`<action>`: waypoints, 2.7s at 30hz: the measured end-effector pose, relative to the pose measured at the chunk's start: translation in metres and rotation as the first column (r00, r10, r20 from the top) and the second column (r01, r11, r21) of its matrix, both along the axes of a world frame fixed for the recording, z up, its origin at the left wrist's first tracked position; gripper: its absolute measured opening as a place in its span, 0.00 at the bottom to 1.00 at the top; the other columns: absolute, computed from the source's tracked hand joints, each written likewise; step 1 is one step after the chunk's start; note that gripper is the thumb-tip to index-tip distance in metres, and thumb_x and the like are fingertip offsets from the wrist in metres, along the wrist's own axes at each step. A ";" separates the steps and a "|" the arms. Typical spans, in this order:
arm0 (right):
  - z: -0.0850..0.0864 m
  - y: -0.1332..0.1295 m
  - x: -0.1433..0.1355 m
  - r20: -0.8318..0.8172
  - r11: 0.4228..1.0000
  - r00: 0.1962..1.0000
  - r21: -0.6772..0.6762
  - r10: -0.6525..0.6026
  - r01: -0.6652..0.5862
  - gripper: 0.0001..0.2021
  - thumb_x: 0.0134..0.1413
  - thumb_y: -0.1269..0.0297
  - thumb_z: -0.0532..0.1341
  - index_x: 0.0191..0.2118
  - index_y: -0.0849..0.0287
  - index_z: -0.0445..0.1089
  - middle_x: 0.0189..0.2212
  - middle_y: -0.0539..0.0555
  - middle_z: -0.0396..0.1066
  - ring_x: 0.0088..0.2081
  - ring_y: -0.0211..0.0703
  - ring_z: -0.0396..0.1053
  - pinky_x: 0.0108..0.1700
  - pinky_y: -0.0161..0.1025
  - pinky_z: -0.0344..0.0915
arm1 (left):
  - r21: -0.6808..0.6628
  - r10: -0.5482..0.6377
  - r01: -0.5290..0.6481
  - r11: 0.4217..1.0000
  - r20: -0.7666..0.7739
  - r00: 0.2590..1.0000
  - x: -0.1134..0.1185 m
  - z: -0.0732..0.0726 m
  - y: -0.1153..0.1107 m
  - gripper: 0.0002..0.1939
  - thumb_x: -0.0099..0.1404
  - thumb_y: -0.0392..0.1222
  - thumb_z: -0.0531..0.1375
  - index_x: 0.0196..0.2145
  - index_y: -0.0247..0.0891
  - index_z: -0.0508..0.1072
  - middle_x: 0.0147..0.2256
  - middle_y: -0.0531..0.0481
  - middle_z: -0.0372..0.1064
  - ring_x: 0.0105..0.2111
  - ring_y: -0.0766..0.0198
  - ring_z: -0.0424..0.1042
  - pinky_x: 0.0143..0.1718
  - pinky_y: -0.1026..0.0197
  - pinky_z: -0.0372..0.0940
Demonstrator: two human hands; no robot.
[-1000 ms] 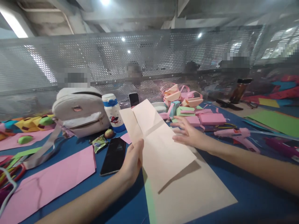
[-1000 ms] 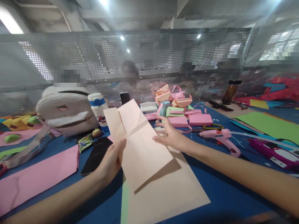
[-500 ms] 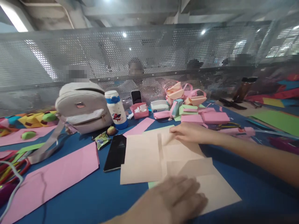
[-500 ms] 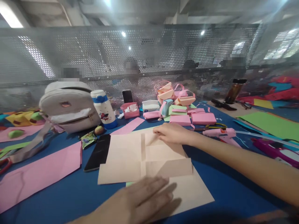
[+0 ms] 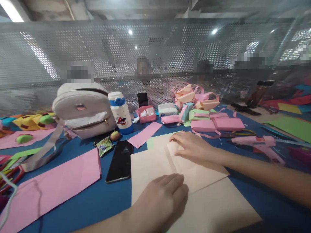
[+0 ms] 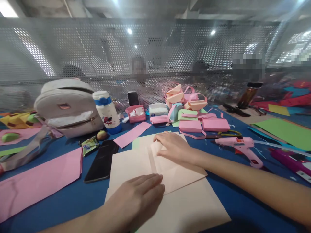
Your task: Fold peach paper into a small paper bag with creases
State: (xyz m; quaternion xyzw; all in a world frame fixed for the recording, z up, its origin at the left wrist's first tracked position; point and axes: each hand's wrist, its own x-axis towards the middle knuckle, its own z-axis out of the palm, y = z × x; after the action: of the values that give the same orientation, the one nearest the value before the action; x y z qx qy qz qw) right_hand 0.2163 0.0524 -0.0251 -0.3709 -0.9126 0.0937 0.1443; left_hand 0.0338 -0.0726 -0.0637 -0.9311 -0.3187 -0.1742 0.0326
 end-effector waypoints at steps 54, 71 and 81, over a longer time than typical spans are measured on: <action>-0.036 -0.037 0.021 0.107 0.871 0.907 -0.346 0.407 -0.350 0.35 0.68 0.45 0.49 0.71 0.60 0.43 0.71 0.58 0.40 0.71 0.51 0.38 0.71 0.54 0.37 | 0.499 0.297 -0.170 0.850 -0.186 0.937 -0.022 -0.041 -0.013 0.20 0.68 0.32 0.48 0.54 0.30 0.71 0.54 0.42 0.73 0.54 0.51 0.72 0.52 0.53 0.65; -0.011 -0.019 -0.080 0.149 0.772 0.764 -0.246 0.628 -0.586 0.31 0.71 0.52 0.47 0.70 0.66 0.48 0.70 0.62 0.45 0.71 0.52 0.39 0.70 0.53 0.42 | 0.420 0.261 -0.206 0.884 -0.077 0.962 -0.009 -0.029 -0.017 0.20 0.61 0.29 0.50 0.48 0.25 0.74 0.39 0.37 0.78 0.35 0.48 0.77 0.35 0.49 0.70; -0.012 -0.025 -0.098 0.142 0.766 0.760 -0.253 0.634 -0.591 0.35 0.69 0.50 0.49 0.69 0.74 0.46 0.70 0.68 0.42 0.71 0.56 0.39 0.70 0.53 0.42 | 0.423 0.323 -0.275 0.863 -0.043 0.945 -0.005 -0.039 -0.019 0.19 0.60 0.31 0.51 0.45 0.27 0.74 0.32 0.38 0.76 0.28 0.48 0.73 0.28 0.48 0.68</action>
State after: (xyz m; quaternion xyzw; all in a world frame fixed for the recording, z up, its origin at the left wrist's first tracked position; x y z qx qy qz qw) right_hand 0.1179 0.0276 -0.0375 -0.0708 -0.9801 0.1823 -0.0325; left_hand 0.0287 -0.0915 -0.1030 -0.8507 -0.4132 -0.1773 0.2723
